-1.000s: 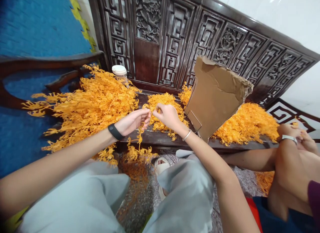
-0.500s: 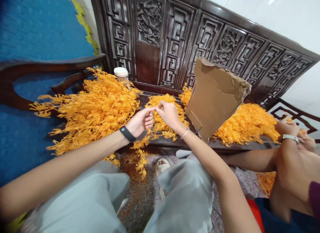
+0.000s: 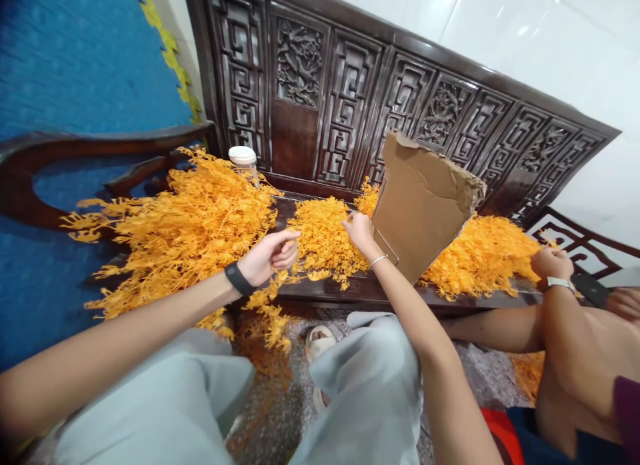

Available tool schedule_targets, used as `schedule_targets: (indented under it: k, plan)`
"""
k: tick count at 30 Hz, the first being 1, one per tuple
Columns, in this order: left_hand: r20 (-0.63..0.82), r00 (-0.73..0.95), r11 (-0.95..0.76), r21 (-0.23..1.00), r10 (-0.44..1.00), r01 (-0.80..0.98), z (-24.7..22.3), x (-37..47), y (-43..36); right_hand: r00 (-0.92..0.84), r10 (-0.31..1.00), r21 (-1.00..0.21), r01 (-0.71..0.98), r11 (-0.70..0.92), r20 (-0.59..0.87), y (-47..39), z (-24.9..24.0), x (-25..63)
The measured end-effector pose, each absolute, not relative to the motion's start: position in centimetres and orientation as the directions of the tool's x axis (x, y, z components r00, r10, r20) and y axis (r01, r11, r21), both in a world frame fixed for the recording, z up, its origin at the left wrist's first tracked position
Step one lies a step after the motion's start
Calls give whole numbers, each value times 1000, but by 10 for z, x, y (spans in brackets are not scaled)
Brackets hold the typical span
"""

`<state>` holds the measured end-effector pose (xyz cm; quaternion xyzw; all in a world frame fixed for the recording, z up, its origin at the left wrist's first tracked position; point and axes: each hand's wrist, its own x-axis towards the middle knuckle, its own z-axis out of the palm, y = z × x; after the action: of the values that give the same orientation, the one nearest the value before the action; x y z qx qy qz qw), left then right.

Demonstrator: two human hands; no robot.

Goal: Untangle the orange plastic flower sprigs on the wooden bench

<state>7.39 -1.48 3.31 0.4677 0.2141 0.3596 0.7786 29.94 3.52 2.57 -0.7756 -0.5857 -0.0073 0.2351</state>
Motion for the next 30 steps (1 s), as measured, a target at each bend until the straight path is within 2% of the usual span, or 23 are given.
schedule_targets:
  k: [3,5,8,10,12,14,17,24,30]
  plan:
    - [21,662,323,861,750,-393,36,72,-10,370,905,-315,902,-296,211,37,5,305]
    - [51,656,322,841,753,-435,40,72,-10,390,898,-330,891,-311,205,36,-1,305]
    - [81,640,316,818,764,-481,46,73,-13,334,922,-480,853,-206,196,28,2,299]
    - [83,636,319,811,767,-491,48,72,-15,171,975,-636,771,-43,142,17,11,290]
    - [76,636,325,809,768,-489,49,70,-15,-65,995,-753,650,103,80,3,24,279]
    - [73,623,319,809,779,-494,50,67,-15,-264,964,-795,580,180,26,-13,34,266]
    - [101,580,277,805,808,-525,52,64,-16,-396,918,-775,590,226,-33,-30,39,247]
    - [131,548,190,851,826,-489,56,60,-18,-393,918,-776,561,290,59,-36,29,219]
    - [114,375,86,875,920,-477,42,57,-4,-324,933,-896,352,272,156,-38,44,222]
